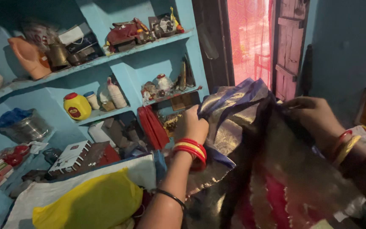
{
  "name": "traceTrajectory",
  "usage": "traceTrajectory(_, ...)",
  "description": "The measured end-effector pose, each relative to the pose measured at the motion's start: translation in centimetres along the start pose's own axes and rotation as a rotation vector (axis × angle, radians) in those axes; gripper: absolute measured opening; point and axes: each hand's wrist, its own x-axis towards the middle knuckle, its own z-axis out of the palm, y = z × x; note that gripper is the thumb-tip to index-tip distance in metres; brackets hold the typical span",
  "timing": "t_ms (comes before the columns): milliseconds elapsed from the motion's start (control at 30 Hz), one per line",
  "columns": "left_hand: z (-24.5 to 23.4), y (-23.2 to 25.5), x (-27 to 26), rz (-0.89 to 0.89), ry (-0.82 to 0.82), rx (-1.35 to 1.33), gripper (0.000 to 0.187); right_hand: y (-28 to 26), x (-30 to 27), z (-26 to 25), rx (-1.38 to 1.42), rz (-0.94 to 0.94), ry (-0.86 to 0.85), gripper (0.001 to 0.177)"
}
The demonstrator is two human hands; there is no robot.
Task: The person unfolds a piece of clothing by hand, then begins to pleat or fold the fabric along its edge.
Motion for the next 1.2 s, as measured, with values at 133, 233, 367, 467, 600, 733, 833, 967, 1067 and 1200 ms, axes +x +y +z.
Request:
traceTrajectory(133, -0.3, 0.0, 0.2, 0.093, 0.015, -0.027, 0.033, 1.3, -0.2, 1.3, 0.061, 0.026, -0.059, 0.025)
traceTrajectory(233, -0.6, 0.4, 0.0, 0.077, 0.004, -0.017, 0.034, 1.7, -0.1, 1.9, -0.019, -0.001, -0.047, 0.026)
traceTrajectory(367, -0.7, 0.8, -0.3, 0.06, -0.01, 0.029, 0.034, 0.8, 0.0, 2.8, -0.068, -0.074, -0.072, 0.029)
traceTrajectory(467, -0.2, 1.1, -0.5, 0.05, -0.044, 0.025, 0.036, -1.8, -1.5, 3.9, -0.11, -0.127, -0.082, 0.033)
traceTrajectory(600, 0.7, 0.7, -0.5, 0.169, -0.045, 0.065, 0.04, -5.8, -6.2, 6.6, -0.045, -0.217, -0.023, 0.034)
traceTrajectory(733, 0.6, 1.1, -0.7, 0.304, -0.119, 0.115, 0.045, -8.3, -6.7, 7.3, -0.648, -0.993, 0.318, 0.072)
traceTrajectory(833, 0.2, 2.2, -1.6, 0.323, -0.209, 0.153, 0.045, -8.5, -6.8, 7.5, -0.788, -1.127, 0.449, 0.078)
traceTrajectory(967, 0.0, 2.8, -1.9, 0.343, -0.254, 0.118, 0.044, -8.2, -6.4, 7.4, -0.524, -0.655, -0.143, 0.048)
traceTrajectory(1067, 0.1, 2.6, -2.0, 0.268, -0.258, 0.137, 0.041, -8.1, -5.7, 7.6, -0.497, -0.56, -0.19, 0.048)
traceTrajectory(1200, 0.5, 1.4, -1.1, 0.269, -0.235, 0.122, 0.041, -7.2, -4.8, 7.6, -0.38, -0.557, -0.231, 0.038)
